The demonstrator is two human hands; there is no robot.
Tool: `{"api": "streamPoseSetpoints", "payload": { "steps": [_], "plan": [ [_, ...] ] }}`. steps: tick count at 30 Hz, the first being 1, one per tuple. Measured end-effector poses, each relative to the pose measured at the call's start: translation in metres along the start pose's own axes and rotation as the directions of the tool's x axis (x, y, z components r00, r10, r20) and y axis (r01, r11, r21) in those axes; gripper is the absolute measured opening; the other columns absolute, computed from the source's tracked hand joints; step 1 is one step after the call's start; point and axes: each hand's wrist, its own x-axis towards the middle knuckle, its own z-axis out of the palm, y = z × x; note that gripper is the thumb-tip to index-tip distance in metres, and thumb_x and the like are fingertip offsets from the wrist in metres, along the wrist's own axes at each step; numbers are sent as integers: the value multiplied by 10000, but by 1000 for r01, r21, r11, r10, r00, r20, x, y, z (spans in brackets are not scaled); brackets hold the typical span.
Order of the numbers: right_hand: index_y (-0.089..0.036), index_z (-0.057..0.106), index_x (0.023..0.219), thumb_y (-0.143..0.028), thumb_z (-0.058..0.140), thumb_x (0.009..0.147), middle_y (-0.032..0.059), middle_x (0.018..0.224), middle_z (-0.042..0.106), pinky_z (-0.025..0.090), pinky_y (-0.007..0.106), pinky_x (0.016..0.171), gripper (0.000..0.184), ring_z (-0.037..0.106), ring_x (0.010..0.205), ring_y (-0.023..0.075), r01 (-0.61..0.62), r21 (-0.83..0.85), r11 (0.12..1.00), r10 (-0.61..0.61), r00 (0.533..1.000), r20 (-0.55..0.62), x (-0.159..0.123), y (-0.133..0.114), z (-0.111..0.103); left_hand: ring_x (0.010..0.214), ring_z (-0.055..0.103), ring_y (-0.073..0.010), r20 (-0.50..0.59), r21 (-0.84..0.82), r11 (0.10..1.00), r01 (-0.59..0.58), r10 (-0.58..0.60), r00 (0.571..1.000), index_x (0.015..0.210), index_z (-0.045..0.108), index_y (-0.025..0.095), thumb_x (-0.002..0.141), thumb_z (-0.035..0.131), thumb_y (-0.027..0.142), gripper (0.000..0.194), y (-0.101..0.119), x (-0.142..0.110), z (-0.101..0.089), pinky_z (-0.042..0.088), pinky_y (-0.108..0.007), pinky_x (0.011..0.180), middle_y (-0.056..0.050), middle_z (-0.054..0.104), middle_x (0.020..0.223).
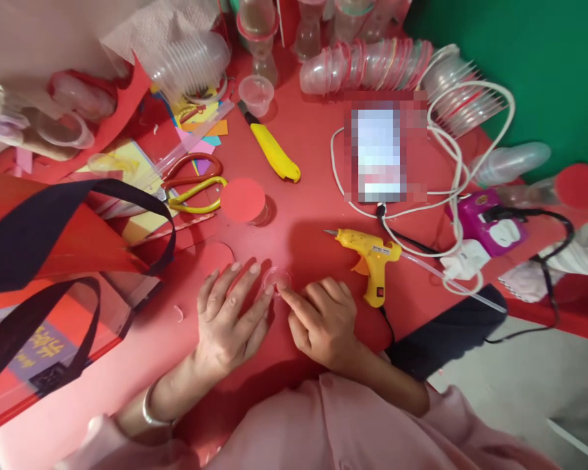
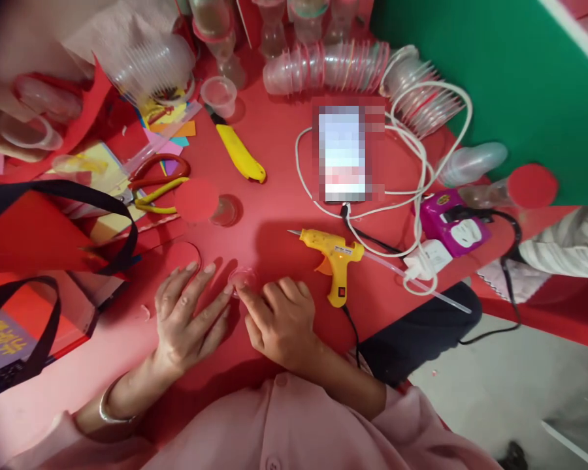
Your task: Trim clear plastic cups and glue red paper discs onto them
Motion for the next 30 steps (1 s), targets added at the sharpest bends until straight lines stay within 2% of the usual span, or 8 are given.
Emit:
{"api": "streamPoseSetpoints", "payload": {
  "steps": [6, 12, 16, 18, 21, 24, 26, 30],
  "plan": [
    [-225, 757, 1217, -183, 594, 939, 3, 646, 590, 257, 383, 654, 325, 433, 695, 196, -9, -1, 1000, 9, 1000, 15, 3, -1, -4, 1474, 475, -399, 25, -32, 999, 28, -27, 999, 1407, 627, 266, 810, 731, 138, 620, 2, 3, 0, 404, -628, 1155, -146, 554, 1566],
    [-217, 751, 1242, -149, 616, 934, -2, 636, 613, 268, 388, 646, 343, 467, 687, 199, -4, -84, 996, 6, 1000, 19, 3, -7, -7, 1464, 498, -381, 20, -69, 997, 32, -31, 999, 1378, 630, 253, 829, 719, 135, 568, 5, 7, -3, 385, -620, 1174, -164, 601, 1508],
    [-220, 740, 1262, -133, 630, 901, -4, 637, 604, 321, 378, 655, 388, 486, 692, 204, 7, -132, 991, -6, 1000, 9, 1, -12, -6, 1465, 490, -380, 15, -117, 992, 37, -36, 999, 1388, 624, 250, 845, 693, 129, 560, 2, 3, 0, 383, -624, 1172, -167, 596, 1502],
    [-208, 744, 1244, -174, 657, 895, 11, 681, 621, 376, 369, 677, 361, 510, 717, 208, -2, -133, 991, 2, 1000, 3, 2, -13, -6, 1448, 503, -368, -20, -195, 980, 49, -54, 998, 1390, 625, 264, 851, 672, 114, 561, -2, 0, 3, 409, -614, 1159, -150, 599, 1489],
    [-201, 761, 1150, -258, 707, 899, 59, 849, 685, 469, 369, 751, 263, 574, 812, 221, -7, -110, 994, 4, 999, -34, 6, -16, -5, 1374, 557, -320, -65, -393, 906, 155, -196, 979, 1361, 643, 262, 879, 623, 104, 508, -7, -2, 5, 474, -556, 1127, -134, 604, 1457],
    [-216, 752, 1105, -304, 743, 904, 94, 1023, 717, 520, 394, 850, 220, 622, 944, 246, 1, -108, 994, -9, 998, -70, 11, -20, -4, 1323, 583, -295, -25, -548, 775, 316, -393, 919, 1328, 659, 223, 900, 581, 110, 449, -13, -2, 3, 504, -518, 1117, -140, 626, 1390],
    [-222, 739, 1088, -336, 761, 907, 100, 1076, 730, 523, 407, 881, 215, 633, 986, 257, -1, -140, 990, -8, 998, -62, 14, -23, -4, 1300, 594, -291, -11, -589, 728, 350, -440, 898, 1298, 669, 206, 896, 576, 109, 424, -16, -3, 1, 514, -507, 1111, -144, 629, 1365],
    [-219, 709, 1057, -359, 761, 927, 83, 1053, 770, 510, 394, 882, 198, 662, 969, 253, 2, -195, 981, -2, 1000, -4, 19, -27, -2, 1297, 589, -289, -29, -609, 719, 335, -442, 896, 1281, 668, 184, 873, 569, 84, 432, -18, -6, 5, 514, -504, 1116, -146, 624, 1356]
  ]
}}
